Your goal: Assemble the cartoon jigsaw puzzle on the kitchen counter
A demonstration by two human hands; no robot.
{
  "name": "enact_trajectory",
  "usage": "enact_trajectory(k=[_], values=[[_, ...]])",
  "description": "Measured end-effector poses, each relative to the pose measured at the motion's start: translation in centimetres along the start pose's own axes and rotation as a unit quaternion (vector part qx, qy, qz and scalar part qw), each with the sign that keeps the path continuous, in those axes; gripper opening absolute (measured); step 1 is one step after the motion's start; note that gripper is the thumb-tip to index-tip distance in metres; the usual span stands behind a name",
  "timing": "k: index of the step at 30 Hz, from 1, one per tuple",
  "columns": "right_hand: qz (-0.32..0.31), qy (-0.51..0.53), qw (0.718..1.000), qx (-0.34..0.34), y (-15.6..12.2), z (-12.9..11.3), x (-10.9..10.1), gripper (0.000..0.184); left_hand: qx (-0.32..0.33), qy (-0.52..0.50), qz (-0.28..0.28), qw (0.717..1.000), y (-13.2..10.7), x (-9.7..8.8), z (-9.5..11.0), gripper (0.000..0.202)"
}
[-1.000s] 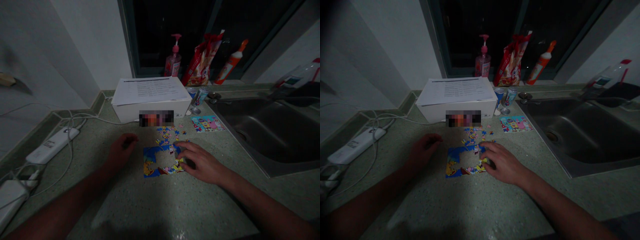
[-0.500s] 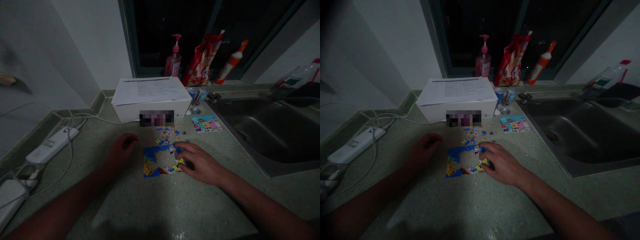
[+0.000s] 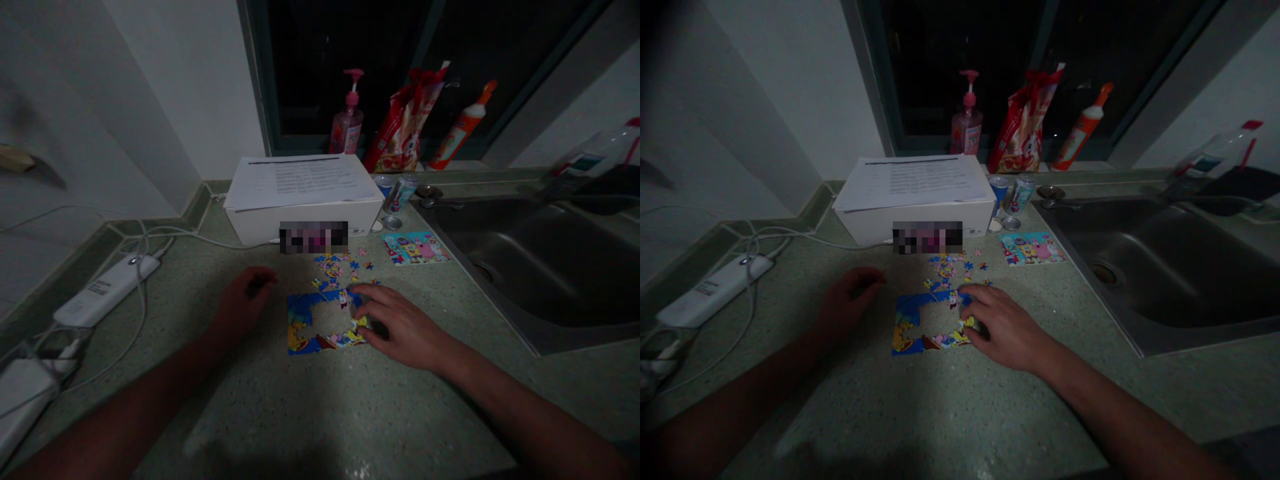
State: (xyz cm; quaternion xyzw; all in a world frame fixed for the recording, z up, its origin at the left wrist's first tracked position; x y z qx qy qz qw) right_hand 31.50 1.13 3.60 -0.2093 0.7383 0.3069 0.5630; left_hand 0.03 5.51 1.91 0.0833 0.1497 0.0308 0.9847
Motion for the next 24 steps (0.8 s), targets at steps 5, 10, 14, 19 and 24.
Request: enact_trajectory(k=[5, 10, 14, 19, 24], values=[[0.009, 0.002, 1.000, 0.005, -0.06, 0.12, 0.02, 0.017, -0.004, -0.002, 0.002, 1.000, 0.03, -0.03, -0.22, 0.020], [0.004, 0.003, 1.000, 0.007, -0.08, 0.14, 0.04, 0.014, -0.003, 0.007, 0.005, 1.000, 0.03, -0.06, -0.22, 0.020], [0.001, 0.007, 1.000, 0.009, -0.06, 0.07, 0.01, 0.018, -0.013, 0.006, 0.002, 1.000, 0.01, -0.02, -0.18, 0.022], [0.034, 0.013, 0.999, -0.036, 0.10, -0.44, -0.31, 0.042, -0.010, 0.001, 0.002, 1.000, -0.06, -0.01, -0.02, 0.021], [0.041, 0.007, 0.998, -0.056, 0.11, -0.32, 0.02, 0.045, -0.013, -0.007, 0.006, 1.000, -0.10, 0.04, -0.07, 0.019]])
Point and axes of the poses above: each hand's wrist, its own y-axis towards the middle knuckle, its own x-axis out of the palm, z = x × y, the point moved 6 cm from there along y, towards the middle knuckle, and after that the axes turned 15 degrees about -y, right-handed, at the moved point
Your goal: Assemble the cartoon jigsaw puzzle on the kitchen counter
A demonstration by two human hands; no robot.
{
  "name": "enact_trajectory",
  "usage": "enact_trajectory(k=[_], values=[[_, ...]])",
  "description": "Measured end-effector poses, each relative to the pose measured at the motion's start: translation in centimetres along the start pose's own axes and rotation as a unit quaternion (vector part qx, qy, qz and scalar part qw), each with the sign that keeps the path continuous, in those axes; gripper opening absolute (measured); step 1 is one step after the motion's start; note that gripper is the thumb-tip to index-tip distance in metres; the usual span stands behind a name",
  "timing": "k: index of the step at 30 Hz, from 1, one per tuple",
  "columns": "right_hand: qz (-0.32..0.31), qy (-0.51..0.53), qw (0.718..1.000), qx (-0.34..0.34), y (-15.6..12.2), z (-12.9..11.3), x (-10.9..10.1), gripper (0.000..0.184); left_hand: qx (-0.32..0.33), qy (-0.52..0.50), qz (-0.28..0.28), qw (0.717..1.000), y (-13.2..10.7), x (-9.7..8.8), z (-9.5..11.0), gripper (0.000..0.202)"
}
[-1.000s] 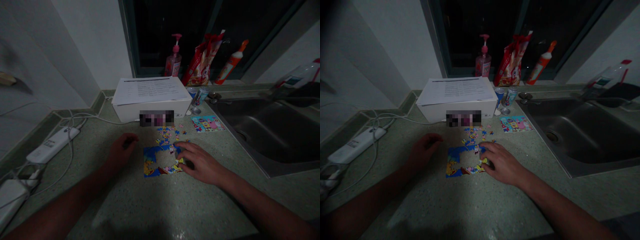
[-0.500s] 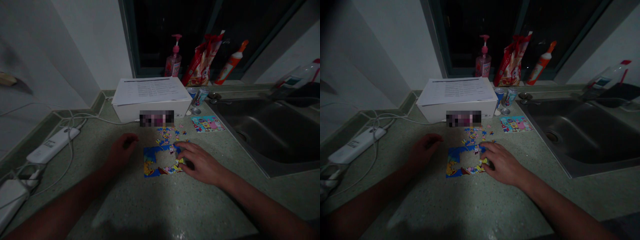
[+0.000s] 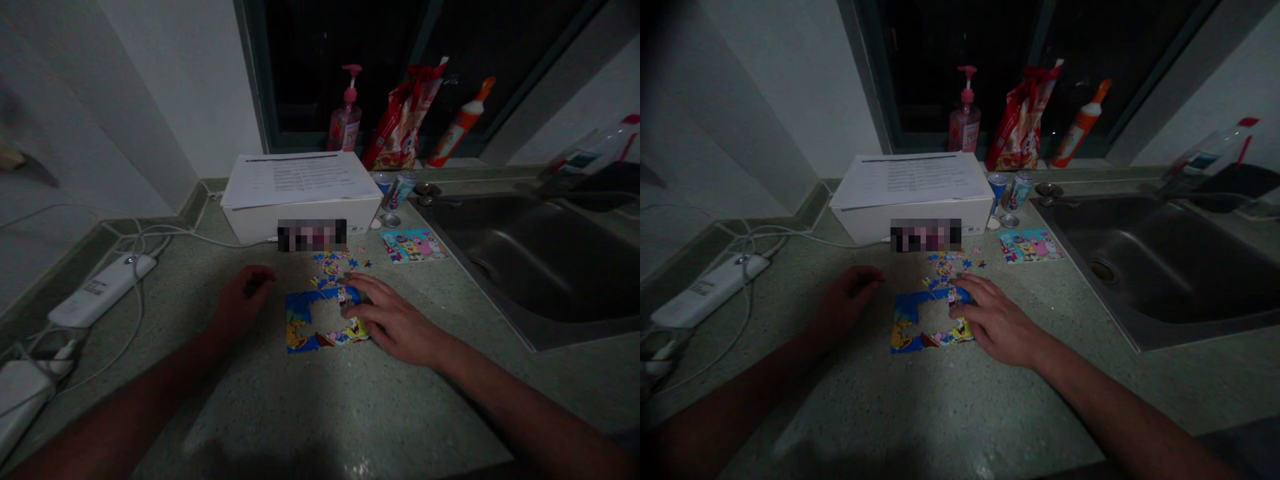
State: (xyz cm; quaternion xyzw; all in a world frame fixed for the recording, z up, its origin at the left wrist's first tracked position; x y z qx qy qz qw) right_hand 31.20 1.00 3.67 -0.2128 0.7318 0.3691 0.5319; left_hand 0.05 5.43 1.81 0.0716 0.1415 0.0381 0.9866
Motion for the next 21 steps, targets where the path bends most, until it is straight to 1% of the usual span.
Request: enact_trajectory(k=[6, 15, 21], values=[[-0.006, 0.002, 1.000, 0.001, 0.03, -0.02, 0.20, 0.045, 0.001, 0.008, 0.002, 1.000, 0.10, 0.01, -0.28, 0.020], [-0.011, -0.004, 1.000, 0.003, -0.06, 0.02, 0.26, 0.037, 0.007, 0.008, -0.009, 1.000, 0.08, 0.04, 0.05, 0.022], [0.000, -0.002, 1.000, 0.014, -0.01, 0.08, -0.02, 0.034, 0.007, 0.008, -0.001, 1.000, 0.10, 0.00, -0.18, 0.020]])
Point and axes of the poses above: each hand's wrist, its own y-axis towards the middle knuckle, its own x-axis out of the palm, z = x × y, the point moved 6 cm from there along y, towards the middle knuckle, and after that the axes turned 15 degrees about -y, right-handed, at the moved point
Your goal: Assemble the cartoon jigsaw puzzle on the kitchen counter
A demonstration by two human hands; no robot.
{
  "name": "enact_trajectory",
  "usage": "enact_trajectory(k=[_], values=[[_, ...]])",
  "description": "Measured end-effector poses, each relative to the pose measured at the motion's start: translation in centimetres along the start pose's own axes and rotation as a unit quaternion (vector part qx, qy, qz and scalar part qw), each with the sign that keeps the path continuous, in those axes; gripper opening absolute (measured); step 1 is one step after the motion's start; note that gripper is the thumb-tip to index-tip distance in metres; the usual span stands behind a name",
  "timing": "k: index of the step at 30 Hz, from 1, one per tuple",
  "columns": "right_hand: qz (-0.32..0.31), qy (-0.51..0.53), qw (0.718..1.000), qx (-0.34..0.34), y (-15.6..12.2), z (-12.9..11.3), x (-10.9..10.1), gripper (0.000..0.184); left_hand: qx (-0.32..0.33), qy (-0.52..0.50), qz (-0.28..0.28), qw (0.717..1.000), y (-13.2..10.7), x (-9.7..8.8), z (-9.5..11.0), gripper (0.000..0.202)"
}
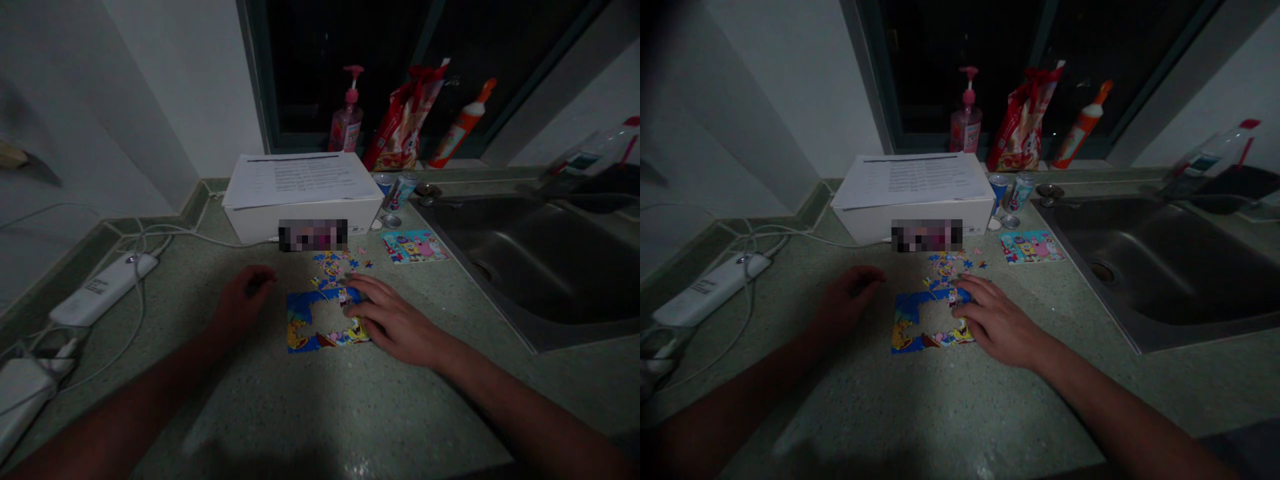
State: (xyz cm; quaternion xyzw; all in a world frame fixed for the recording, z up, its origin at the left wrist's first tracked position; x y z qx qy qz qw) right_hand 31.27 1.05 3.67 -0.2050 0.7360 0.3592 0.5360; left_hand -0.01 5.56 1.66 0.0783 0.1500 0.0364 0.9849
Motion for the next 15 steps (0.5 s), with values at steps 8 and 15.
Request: enact_trajectory(k=[8, 15], values=[[0.010, 0.005, 1.000, 0.005, 0.34, 0.13, -0.26, 0.012, -0.004, 0.006, -0.003, 1.000, -0.02, -0.05, 0.16, 0.018], [0.009, 0.002, 1.000, 0.001, 0.44, 0.04, -0.27, 0.011, -0.001, -0.003, -0.004, 1.000, -0.09, -0.05, 0.16, 0.021]])
Point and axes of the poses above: each hand's wrist, its own y-axis towards the middle knuckle, its own x-axis out of the palm, z = x × y, the point moved 6 cm from there along y, towards the middle knuckle, and after that the axes turned 15 degrees about -y, right-handed, at the moved point
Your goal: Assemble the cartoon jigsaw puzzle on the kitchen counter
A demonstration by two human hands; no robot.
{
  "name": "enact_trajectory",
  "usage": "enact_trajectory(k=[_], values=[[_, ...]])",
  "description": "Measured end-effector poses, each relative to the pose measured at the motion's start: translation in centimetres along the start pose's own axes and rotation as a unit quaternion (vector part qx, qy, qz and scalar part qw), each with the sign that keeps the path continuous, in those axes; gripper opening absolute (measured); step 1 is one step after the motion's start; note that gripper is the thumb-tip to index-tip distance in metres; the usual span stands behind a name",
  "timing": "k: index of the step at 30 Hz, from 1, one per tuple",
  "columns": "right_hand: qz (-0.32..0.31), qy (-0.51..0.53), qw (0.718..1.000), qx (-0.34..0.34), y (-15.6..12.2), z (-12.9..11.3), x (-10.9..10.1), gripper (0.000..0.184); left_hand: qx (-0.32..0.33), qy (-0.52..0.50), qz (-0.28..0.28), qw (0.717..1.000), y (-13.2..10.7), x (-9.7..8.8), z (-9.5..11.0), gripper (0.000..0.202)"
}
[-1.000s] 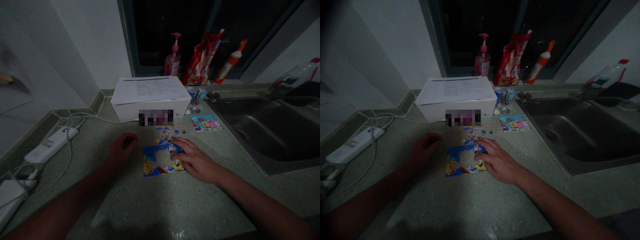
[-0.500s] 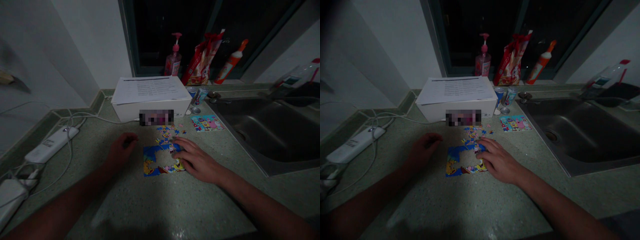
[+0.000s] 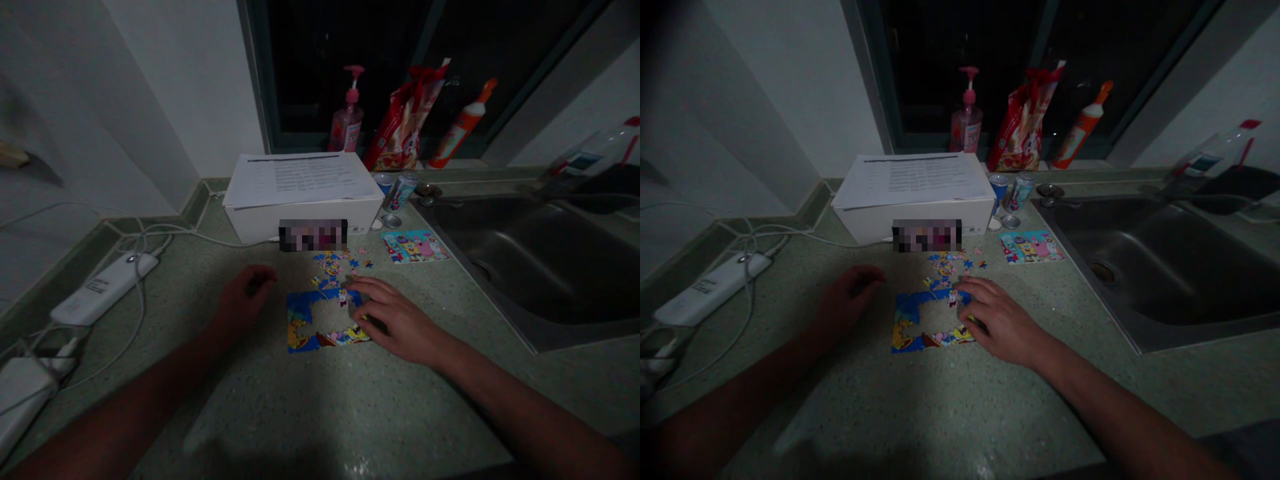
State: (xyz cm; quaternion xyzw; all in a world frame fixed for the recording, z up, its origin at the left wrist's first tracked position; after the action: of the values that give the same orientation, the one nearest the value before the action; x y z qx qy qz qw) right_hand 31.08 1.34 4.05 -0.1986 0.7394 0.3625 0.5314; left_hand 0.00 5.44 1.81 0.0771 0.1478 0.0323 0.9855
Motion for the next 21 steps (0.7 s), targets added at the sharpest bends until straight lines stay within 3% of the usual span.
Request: enact_trajectory(k=[18, 21], values=[[0.019, -0.004, 1.000, -0.006, -0.02, 0.57, -0.69, 0.011, -0.003, 0.004, -0.001, 1.000, 0.15, 0.01, -0.34, 0.023], [0.005, 0.004, 1.000, -0.028, -0.05, 0.08, -0.85, 0.023, -0.001, 0.004, 0.001, 1.000, 0.12, 0.00, -0.32, 0.023]])
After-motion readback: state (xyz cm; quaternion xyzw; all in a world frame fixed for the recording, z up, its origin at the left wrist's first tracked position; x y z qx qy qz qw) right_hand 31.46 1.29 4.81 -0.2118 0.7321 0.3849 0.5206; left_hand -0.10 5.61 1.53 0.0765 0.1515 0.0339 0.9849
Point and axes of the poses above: each hand's wrist, its own y-axis towards the middle knuckle, its own x-axis out of the palm, z = x × y, the point moved 6 cm from there along y, towards the middle knuckle, and after that the axes turned 15 degrees about -y, right-handed, at the moved point
